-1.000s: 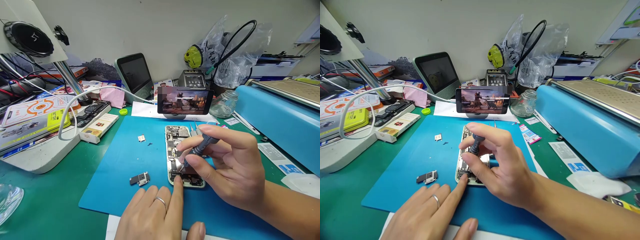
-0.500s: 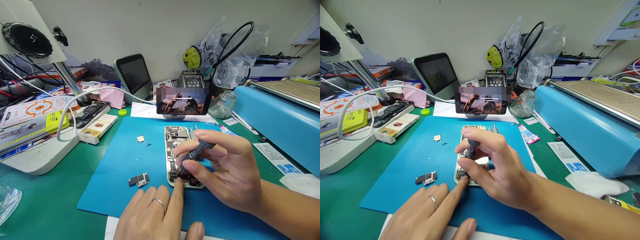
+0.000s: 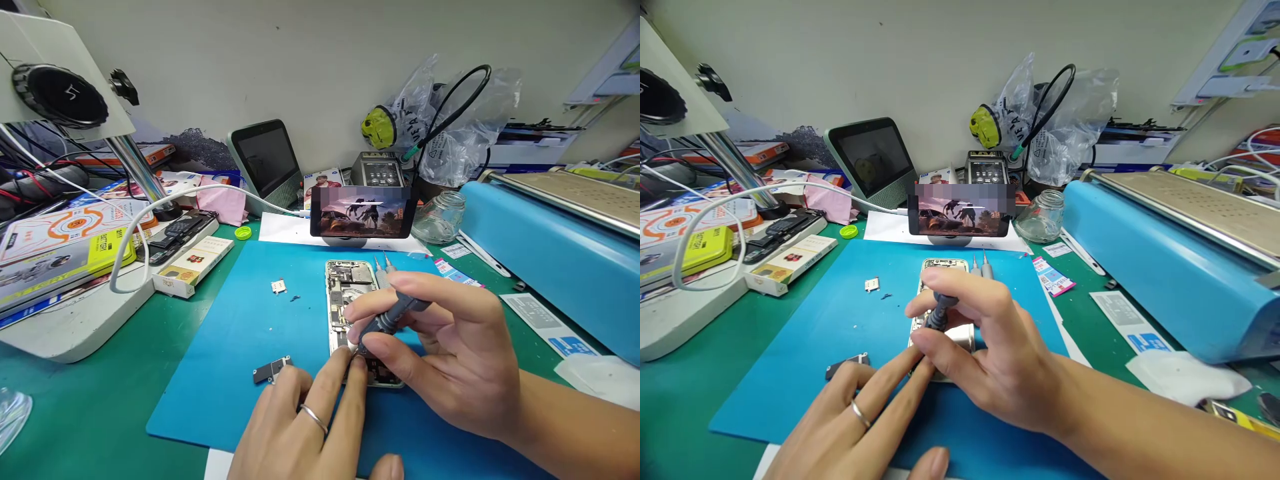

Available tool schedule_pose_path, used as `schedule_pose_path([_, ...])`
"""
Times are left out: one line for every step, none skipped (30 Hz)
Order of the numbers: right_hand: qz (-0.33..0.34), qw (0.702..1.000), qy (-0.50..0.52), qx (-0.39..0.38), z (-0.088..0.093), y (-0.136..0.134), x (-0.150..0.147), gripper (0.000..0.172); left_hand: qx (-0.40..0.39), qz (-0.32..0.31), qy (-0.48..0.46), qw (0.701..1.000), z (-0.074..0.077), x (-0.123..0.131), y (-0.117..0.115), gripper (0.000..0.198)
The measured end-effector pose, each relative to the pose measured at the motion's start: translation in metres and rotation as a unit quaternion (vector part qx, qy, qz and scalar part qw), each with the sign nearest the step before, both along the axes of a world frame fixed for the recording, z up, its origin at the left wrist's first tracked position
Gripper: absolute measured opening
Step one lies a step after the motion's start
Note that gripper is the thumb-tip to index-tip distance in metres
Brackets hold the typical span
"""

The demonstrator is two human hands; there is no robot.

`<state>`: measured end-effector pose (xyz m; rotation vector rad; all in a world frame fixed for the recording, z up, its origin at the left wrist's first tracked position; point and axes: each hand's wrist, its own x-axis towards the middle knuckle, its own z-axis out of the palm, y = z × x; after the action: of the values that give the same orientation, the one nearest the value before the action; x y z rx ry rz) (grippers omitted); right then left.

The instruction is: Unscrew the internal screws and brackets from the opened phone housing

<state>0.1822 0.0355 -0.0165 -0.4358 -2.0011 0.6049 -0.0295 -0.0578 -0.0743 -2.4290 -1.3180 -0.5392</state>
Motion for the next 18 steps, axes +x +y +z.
schedule_pose_path([-0.002,1.0,0.003,0.002,0.0001,0.0001,0.0002,0.073,0.0,-0.003,-0.004,1.0,-0.0002,-0.0004,0.0001,0.057])
schedule_pose_path([-0.005,1.0,0.005,0.003,0.0002,0.0002,0.0005,0.072,0.0,-0.005,-0.007,1.0,-0.0001,-0.0008,0.0001,0.057])
schedule_pose_path([-0.007,1.0,0.005,0.004,0.0005,0.0002,0.0008,0.071,0.001,-0.007,-0.008,1.0,0.0003,-0.0012,0.0001,0.057])
schedule_pose_path([-0.008,1.0,0.004,0.005,0.001,0.0002,0.001,0.071,0.002,-0.008,-0.007,1.0,0.0009,-0.0016,0.0002,0.057])
schedule_pose_path([-0.009,1.0,0.004,0.006,0.0014,0.0001,0.0012,0.071,0.003,-0.009,-0.004,1.0,0.0016,-0.002,0.0002,0.057])
schedule_pose_path([-0.008,1.0,0.004,0.007,0.0019,-0.0001,0.0013,0.071,0.002,-0.01,-0.001,1.0,0.0022,-0.0025,0.0003,0.057])
schedule_pose_path([-0.008,1.0,0.008,0.007,0.0023,-0.0004,0.0012,0.072,0.0,-0.012,0.002,1.0,0.0027,-0.0031,0.0004,0.057])
schedule_pose_path([-0.009,1.0,0.013,0.005,0.0026,-0.0007,0.0009,0.072,-0.002,-0.015,0.005,1.0,0.003,-0.0036,0.0005,0.058])
schedule_pose_path([-0.011,1.0,0.019,0.001,0.0028,-0.001,0.0004,0.072,-0.004,-0.018,0.007,1.0,0.0033,-0.004,0.0006,0.058])
schedule_pose_path([-0.014,1.0,0.027,-0.003,0.0029,-0.0012,-0.0001,0.072,-0.005,-0.02,0.01,1.0,0.0034,-0.0044,0.0007,0.059])
schedule_pose_path([-0.017,0.999,0.035,-0.005,0.003,-0.0014,-0.0007,0.072,-0.005,-0.022,0.012,1.0,0.0035,-0.0047,0.0008,0.059])
schedule_pose_path([-0.02,0.999,0.041,-0.006,0.0029,-0.0013,-0.0013,0.072,-0.003,-0.023,0.012,1.0,0.0037,-0.0048,0.001,0.058])
schedule_pose_path([-0.022,0.999,0.046,-0.006,0.0028,-0.0011,-0.0017,0.072,-0.001,-0.021,0.011,1.0,0.004,-0.0049,0.0013,0.058])
schedule_pose_path([-0.021,0.999,0.049,-0.004,0.0026,-0.0007,-0.002,0.073,0.002,-0.019,0.009,1.0,0.0045,-0.005,0.0016,0.056])
schedule_pose_path([-0.021,0.999,0.05,-0.003,0.0023,-0.0003,-0.0022,0.073,0.005,-0.017,0.005,1.0,0.0052,-0.0049,0.002,0.055])
schedule_pose_path([-0.021,0.998,0.051,-0.003,0.002,0.0002,-0.0023,0.074,0.01,-0.015,-0.002,1.0,0.006,-0.0047,0.0024,0.053])
schedule_pose_path([-0.02,0.998,0.052,-0.005,0.0017,0.0006,-0.0022,0.074,0.015,-0.014,-0.01,1.0,0.0069,-0.0043,0.0027,0.052])
schedule_pose_path([-0.02,0.998,0.053,-0.007,0.0014,0.0008,-0.0022,0.073,0.019,-0.012,-0.02,1.0,0.0077,-0.0034,0.0028,0.05])
